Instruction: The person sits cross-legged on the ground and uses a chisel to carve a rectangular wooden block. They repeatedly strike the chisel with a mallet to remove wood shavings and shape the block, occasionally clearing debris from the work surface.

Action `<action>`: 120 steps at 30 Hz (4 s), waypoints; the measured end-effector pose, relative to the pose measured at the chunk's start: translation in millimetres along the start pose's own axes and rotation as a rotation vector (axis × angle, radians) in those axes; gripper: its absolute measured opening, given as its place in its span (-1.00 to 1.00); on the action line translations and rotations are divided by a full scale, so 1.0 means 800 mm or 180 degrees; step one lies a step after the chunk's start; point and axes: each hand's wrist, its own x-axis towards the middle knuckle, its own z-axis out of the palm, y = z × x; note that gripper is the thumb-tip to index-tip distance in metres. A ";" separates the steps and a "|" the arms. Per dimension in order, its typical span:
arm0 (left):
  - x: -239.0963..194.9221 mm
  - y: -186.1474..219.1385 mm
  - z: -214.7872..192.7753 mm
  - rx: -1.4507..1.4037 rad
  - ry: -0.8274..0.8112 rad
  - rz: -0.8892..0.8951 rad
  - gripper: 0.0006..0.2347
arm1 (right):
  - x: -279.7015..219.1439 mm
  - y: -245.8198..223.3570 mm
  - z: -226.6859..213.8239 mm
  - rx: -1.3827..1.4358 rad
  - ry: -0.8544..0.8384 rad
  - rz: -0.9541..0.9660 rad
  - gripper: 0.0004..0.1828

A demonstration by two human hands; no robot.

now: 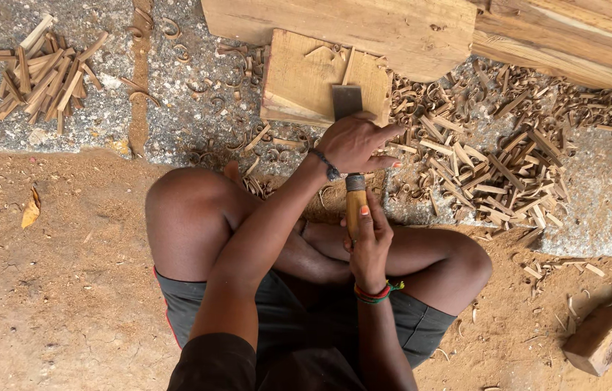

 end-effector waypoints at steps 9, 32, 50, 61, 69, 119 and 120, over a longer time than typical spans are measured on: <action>0.008 -0.032 0.024 -0.0615 0.0161 0.0199 -0.55 | -0.007 -0.029 0.021 -0.0430 0.0017 0.0119 -0.39; 0.059 -0.068 0.032 -0.0393 -0.0134 0.0129 -0.36 | 0.037 -0.017 0.041 0.0089 0.0066 -0.0049 -0.43; 0.075 -0.057 0.050 0.0138 0.0207 0.0307 -0.58 | 0.069 -0.013 0.028 0.0601 0.0226 0.0030 -0.42; 0.017 -0.027 0.020 -0.0335 0.0919 0.0167 -0.65 | 0.016 -0.012 0.015 0.0174 -0.0034 0.0022 -0.41; 0.053 -0.078 0.053 -0.0528 0.0879 0.0048 -0.67 | 0.047 -0.027 0.031 -0.0381 0.0081 -0.0065 -0.45; -0.087 -0.039 -0.120 -0.1056 0.2582 -0.0750 -0.89 | 0.041 0.102 -0.015 0.0106 0.0398 -0.0657 -0.49; -0.096 -0.032 -0.126 -0.1245 0.2697 -0.0737 -0.90 | 0.043 0.111 -0.015 0.0074 0.0420 -0.0697 -0.49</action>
